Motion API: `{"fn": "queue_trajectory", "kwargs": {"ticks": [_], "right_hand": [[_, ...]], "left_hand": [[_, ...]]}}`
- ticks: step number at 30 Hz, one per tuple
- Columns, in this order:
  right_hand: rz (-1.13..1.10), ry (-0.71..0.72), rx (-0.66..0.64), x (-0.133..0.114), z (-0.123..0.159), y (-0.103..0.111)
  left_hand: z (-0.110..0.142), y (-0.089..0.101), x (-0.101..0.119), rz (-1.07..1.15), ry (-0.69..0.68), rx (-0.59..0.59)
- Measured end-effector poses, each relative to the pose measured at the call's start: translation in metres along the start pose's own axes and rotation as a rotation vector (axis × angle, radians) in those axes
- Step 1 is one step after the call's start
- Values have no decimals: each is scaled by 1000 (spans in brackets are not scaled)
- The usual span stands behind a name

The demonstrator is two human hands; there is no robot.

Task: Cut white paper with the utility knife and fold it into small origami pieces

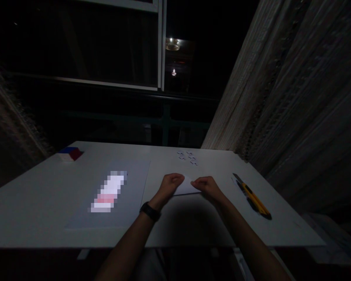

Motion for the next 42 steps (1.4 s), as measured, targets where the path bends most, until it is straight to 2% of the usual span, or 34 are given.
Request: {"fn": "queue_trajectory", "kwargs": {"ticks": [6, 10, 16, 23, 28, 31, 36, 38, 42], "right_hand": [[-2, 117, -14, -7, -7, -7], [83, 142, -23, -9, -11, -10], [188, 178, -125, -14, -11, -15], [388, 214, -108, -18, -10, -14], [477, 266, -208, -26, -5, -17], [511, 307, -292, -28, -2, -18], [476, 278, -407, -23, -1, -14], [435, 249, -390, -20, -2, -8], [317, 223, -253, -19, -3, 1]], "left_hand": [[3, -9, 3, -189, -46, -137], [2, -10, 0, -296, -40, -168], [3, -12, -2, -340, -27, -197], [7, -18, 1, -369, -52, -262], [7, -14, 0, -379, -35, -239], [9, -15, 2, -356, -18, -263], [12, -18, 4, -329, 1, -288], [11, -18, 1, -330, 2, -290], [5, -15, -5, -318, -9, -266]]}}
Point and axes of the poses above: each hand's wrist, its own z-axis away from the middle knuckle, its own y-axis out of the back of the hand, x = y × z, the point moved 6 cm from there along -z, towards the middle knuckle, and after that the axes turned 2 degrees about -z, right-handed, at the moved point
